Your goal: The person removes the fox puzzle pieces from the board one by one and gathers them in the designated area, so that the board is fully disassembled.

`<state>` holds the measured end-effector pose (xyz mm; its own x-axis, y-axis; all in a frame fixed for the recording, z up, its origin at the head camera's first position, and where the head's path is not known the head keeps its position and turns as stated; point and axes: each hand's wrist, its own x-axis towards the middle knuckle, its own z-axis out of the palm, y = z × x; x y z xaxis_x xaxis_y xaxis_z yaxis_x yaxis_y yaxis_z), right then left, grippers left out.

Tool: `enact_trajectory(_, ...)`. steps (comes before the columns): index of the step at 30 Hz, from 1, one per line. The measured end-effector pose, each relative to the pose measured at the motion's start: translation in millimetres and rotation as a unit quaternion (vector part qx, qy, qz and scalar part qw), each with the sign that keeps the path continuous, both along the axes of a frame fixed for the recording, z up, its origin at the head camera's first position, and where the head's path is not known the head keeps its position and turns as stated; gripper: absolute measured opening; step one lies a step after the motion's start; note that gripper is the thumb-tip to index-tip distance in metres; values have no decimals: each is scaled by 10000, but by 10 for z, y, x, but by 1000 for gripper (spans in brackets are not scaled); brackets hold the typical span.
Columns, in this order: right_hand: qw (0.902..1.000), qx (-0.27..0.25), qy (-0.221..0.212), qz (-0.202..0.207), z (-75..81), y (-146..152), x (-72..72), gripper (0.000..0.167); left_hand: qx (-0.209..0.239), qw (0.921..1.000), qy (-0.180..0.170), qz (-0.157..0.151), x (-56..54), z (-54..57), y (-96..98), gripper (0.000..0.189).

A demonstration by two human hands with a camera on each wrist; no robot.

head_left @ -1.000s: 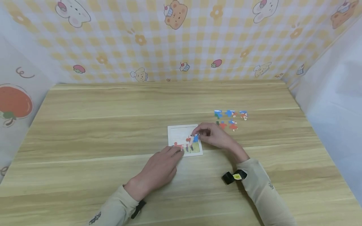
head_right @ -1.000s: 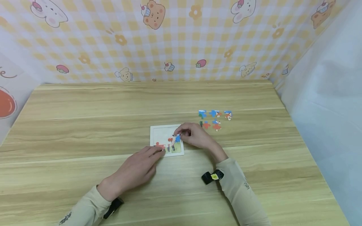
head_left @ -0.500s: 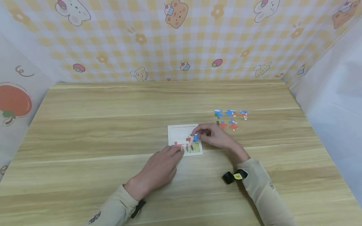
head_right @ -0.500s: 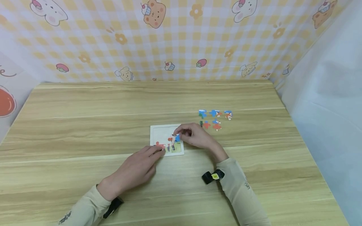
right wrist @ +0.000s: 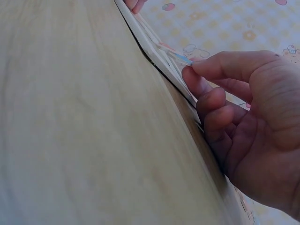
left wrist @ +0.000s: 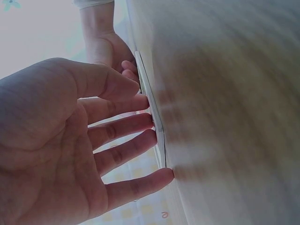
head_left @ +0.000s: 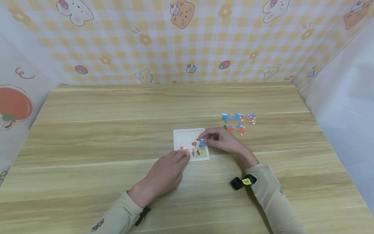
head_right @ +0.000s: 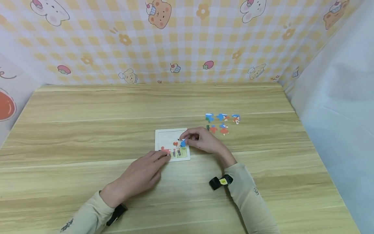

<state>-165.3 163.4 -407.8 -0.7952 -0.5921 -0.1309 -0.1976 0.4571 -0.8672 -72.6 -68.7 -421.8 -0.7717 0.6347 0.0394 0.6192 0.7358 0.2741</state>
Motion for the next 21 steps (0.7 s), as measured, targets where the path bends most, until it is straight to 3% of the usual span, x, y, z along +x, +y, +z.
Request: enact_trajectory(21,9995,-277,-98,-152,-86,23,-28,13,36,10000,51,27,7,15,0,37)
